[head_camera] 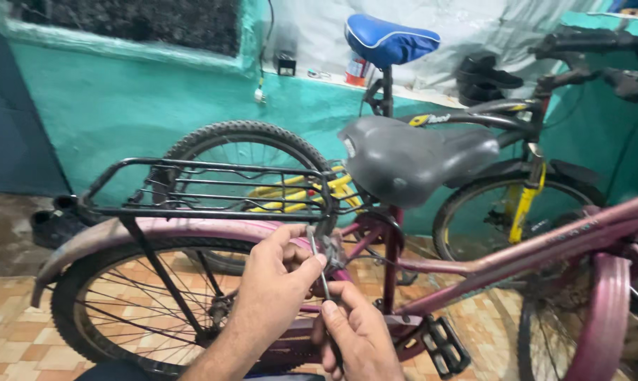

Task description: The person sits on the floor beside a pink bicycle and repairs the rear wheel and brake area. They pick wrenches and pliers from a tool tray, loosen and tighten fasteners at the rear axle and brake mount, adjust the brake cable and pads, and turn the pedal by hand.

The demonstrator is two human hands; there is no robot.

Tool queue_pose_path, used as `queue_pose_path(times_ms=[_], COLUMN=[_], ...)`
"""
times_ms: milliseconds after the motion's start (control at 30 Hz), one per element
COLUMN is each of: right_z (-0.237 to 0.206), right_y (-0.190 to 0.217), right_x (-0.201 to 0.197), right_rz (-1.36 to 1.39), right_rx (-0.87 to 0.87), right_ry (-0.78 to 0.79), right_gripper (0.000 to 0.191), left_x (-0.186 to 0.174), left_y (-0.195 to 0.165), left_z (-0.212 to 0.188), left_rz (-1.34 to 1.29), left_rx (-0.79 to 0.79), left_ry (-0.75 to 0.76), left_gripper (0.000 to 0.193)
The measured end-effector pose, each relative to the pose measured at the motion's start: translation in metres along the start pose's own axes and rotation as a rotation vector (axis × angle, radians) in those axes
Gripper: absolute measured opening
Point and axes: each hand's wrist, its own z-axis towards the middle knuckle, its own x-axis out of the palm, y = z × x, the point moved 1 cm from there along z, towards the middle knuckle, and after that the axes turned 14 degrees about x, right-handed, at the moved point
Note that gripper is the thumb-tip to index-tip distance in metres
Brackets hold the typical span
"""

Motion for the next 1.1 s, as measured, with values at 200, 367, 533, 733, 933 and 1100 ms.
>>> queue_pose_path(times_ms=[200,367,533,733,933,1100], right_z=[0.009,0.009,0.013,0.019,0.023,0.043], right_y=[0.022,0.035,0.047,0.072,0.105,0.123], right_x=[0.006,0.003,0.003,0.004,0.015,0.025], right_rz=[-0.065,-0.008,-0.196,-0.384,-0.590,-0.807], right_rx=[-0.168,-0.196,-0.437,-0.459,-0.536,-0.798], right_ry=[0.006,-0.033,-0.088,-0.358,-0.567,-0.661], right_gripper=[0.032,0.040,0.036,0.032,0.033,0.031], left_x=[-0.022,-0.026,-0.024,-0.035,-0.041,-0.038], left_y=[0.001,-0.006,-0.015,-0.007,0.014,0.015], left_z=[0.025,0.051,0.067,0.087,0.116,0.115], left_rz=[-0.196,-0.218,0.144,0.741,0.941,0.995], left_rx=[-0.054,-0.011,0.229,0.602,0.565,0.396], left_ry=[-0.072,-0.056,0.024,0.093,0.308,0.364], left_gripper=[0.025,0.017,0.018,0.016,0.027,0.029])
